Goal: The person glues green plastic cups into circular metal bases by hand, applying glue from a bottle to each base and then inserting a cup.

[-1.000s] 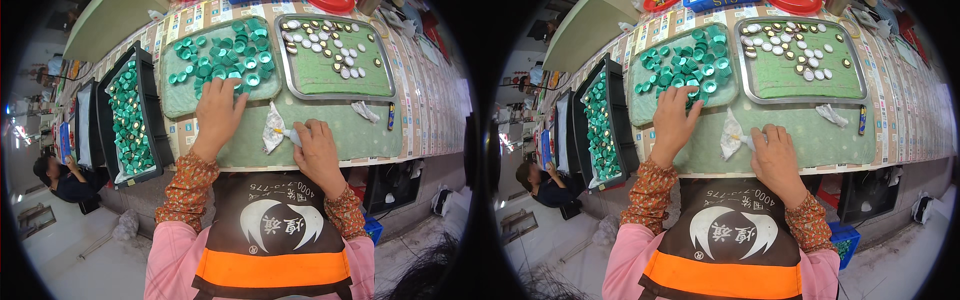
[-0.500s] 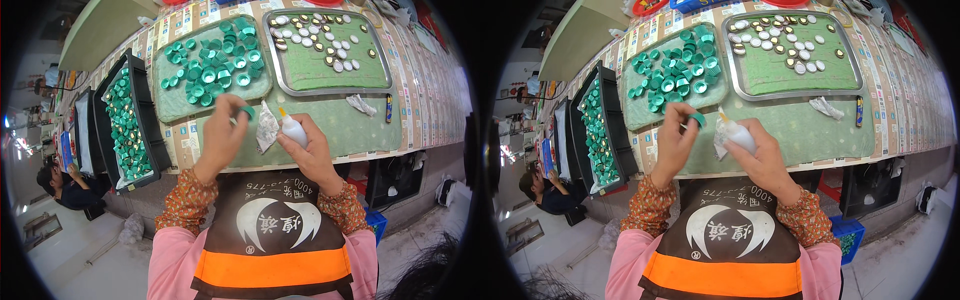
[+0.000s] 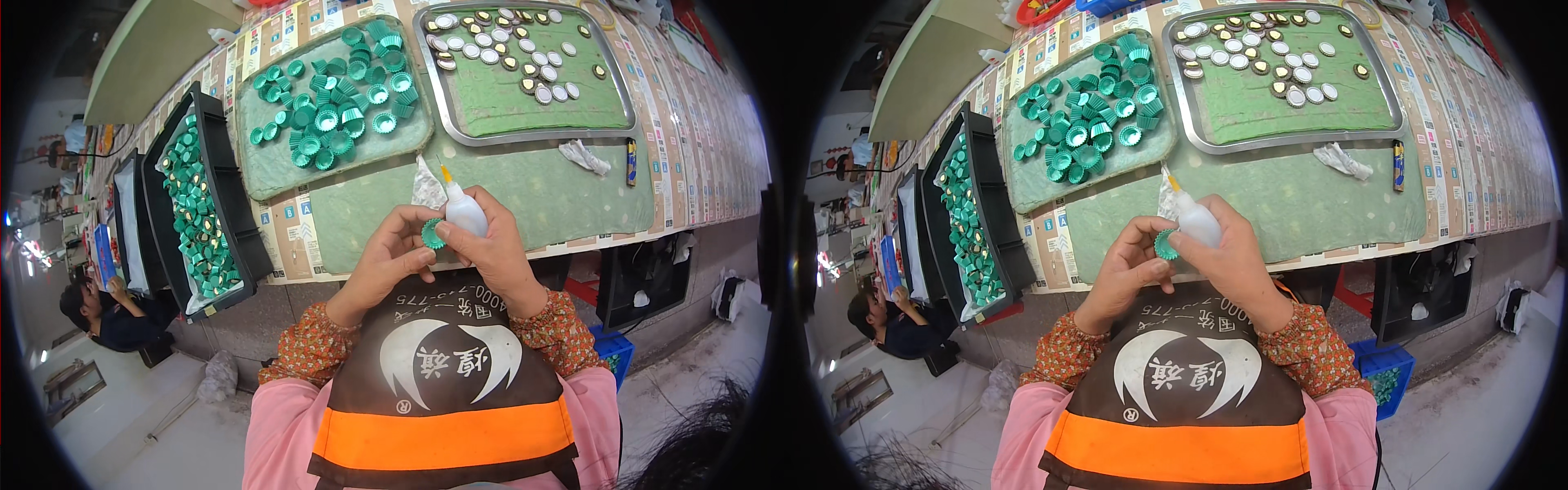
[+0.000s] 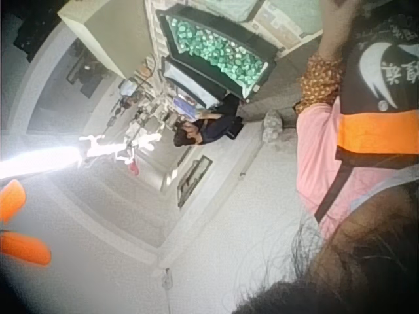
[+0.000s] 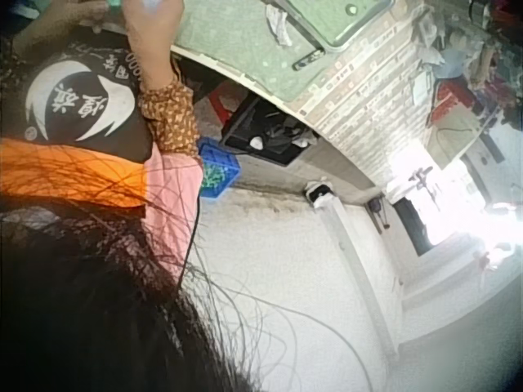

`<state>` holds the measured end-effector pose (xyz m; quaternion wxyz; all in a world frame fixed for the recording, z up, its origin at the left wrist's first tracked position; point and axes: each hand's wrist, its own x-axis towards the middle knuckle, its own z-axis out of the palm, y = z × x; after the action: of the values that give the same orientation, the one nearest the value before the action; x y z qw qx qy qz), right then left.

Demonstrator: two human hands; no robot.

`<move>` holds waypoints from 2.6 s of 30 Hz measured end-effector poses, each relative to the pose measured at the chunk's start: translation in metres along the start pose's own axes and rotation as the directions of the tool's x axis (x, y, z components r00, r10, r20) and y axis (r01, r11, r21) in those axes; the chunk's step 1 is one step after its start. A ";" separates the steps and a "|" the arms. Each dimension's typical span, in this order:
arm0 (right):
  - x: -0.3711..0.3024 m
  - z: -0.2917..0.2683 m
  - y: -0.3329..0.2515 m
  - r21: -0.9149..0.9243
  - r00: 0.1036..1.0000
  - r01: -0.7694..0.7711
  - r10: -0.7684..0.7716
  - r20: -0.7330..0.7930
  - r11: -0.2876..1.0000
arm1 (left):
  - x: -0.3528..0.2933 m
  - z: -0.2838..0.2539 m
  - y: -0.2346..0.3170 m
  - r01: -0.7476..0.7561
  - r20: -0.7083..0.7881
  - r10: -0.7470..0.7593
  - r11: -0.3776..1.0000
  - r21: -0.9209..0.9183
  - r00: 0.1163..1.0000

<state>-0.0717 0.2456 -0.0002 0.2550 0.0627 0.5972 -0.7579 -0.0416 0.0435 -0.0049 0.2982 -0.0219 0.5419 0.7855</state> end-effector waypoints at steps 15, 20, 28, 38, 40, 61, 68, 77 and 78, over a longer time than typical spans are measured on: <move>-0.013 -0.009 -0.010 -0.325 0.923 0.367 -0.384 0.011 0.872 | -0.012 -0.012 0.001 -0.033 -0.122 -0.002 0.958 -0.284 0.993; -0.024 -0.017 -0.025 -0.530 0.791 0.594 -0.559 0.247 0.605 | -0.013 -0.013 0.003 -0.034 -0.099 -0.001 0.933 -0.359 0.995; -0.034 -0.007 -0.025 -0.529 0.735 0.652 -0.625 0.263 0.543 | -0.012 -0.016 -0.005 -0.030 -0.066 0.005 0.921 -0.389 0.998; -0.032 -0.004 -0.022 -0.567 0.689 0.694 -0.637 0.345 0.444 | -0.013 -0.016 -0.006 -0.008 -0.037 -0.007 0.923 -0.386 0.999; -0.032 -0.004 -0.021 -0.571 0.690 0.693 -0.633 0.351 0.439 | -0.013 -0.015 -0.005 -0.005 -0.035 -0.009 0.924 -0.383 0.999; -0.032 -0.007 -0.024 -0.553 0.821 0.539 -0.543 0.176 0.636 | -0.019 -0.013 -0.020 0.082 -0.053 -0.146 0.779 -0.621 0.988; -0.023 -0.016 -0.016 -0.500 0.909 0.371 -0.417 0.022 0.782 | -0.023 -0.013 -0.003 0.102 -0.195 -0.216 0.878 -0.468 0.957; -0.013 -0.026 -0.005 -0.507 0.954 0.270 -0.297 0.028 0.819 | -0.027 -0.008 0.006 0.003 -0.340 0.033 0.994 0.106 0.940; -0.012 -0.027 -0.005 -0.507 0.954 0.270 -0.297 0.029 0.819 | -0.027 -0.008 0.007 -0.028 -0.331 0.077 0.988 0.150 0.941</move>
<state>-0.0689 0.2755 0.0014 0.1312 -0.0763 0.7836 -0.6024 -0.0248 0.0235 0.0072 0.1811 -0.1193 0.6402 0.7370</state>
